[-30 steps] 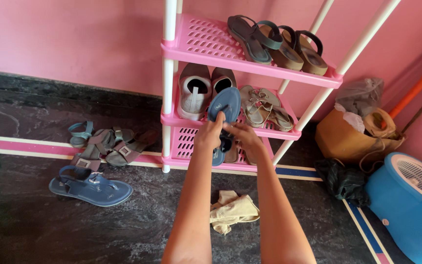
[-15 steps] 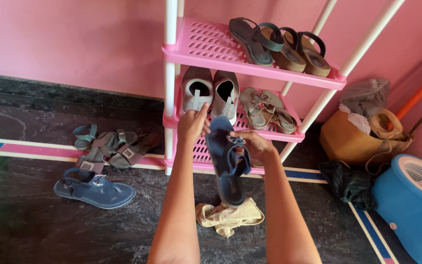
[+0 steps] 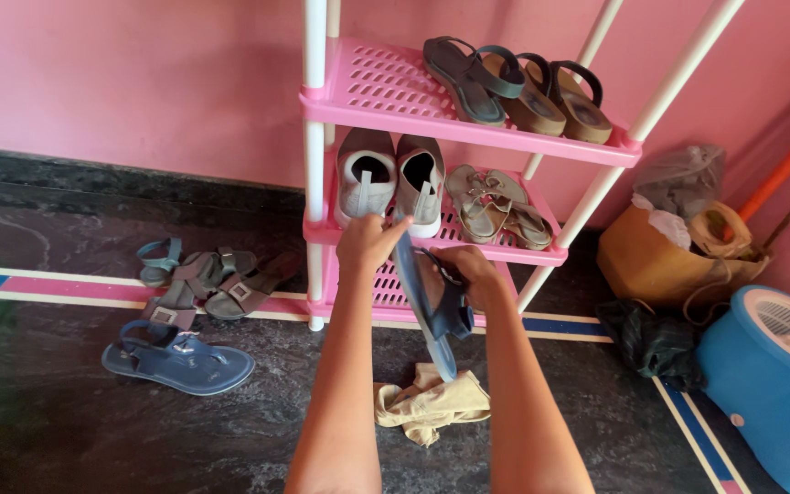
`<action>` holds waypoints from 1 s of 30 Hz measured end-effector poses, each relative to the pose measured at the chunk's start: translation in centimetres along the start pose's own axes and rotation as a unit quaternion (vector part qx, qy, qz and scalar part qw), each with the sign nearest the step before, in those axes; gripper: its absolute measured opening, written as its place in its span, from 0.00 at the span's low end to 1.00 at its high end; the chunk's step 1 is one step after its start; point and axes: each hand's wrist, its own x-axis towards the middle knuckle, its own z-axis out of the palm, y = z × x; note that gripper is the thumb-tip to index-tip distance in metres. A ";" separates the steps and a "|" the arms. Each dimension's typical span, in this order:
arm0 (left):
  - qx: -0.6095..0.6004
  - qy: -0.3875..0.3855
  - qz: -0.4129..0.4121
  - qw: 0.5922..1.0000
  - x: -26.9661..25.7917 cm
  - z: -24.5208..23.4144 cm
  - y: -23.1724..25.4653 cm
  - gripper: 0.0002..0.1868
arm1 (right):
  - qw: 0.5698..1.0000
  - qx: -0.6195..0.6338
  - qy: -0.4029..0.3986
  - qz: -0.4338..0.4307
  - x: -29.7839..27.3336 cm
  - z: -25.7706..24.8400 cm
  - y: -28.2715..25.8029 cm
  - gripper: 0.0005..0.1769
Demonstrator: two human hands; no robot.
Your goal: The person wipes a pair of blue sandals with a cloth, then places them on a pink shoe rack. They proceed to wipe a pair of grey sandals on the floor and place them on the rack as well.
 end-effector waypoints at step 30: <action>-0.168 0.151 0.110 0.968 1.8 -1.2 -3.4 0.15 | 0.943 0.287 0.011 -0.168 0.4 4.0 -1.4 0.17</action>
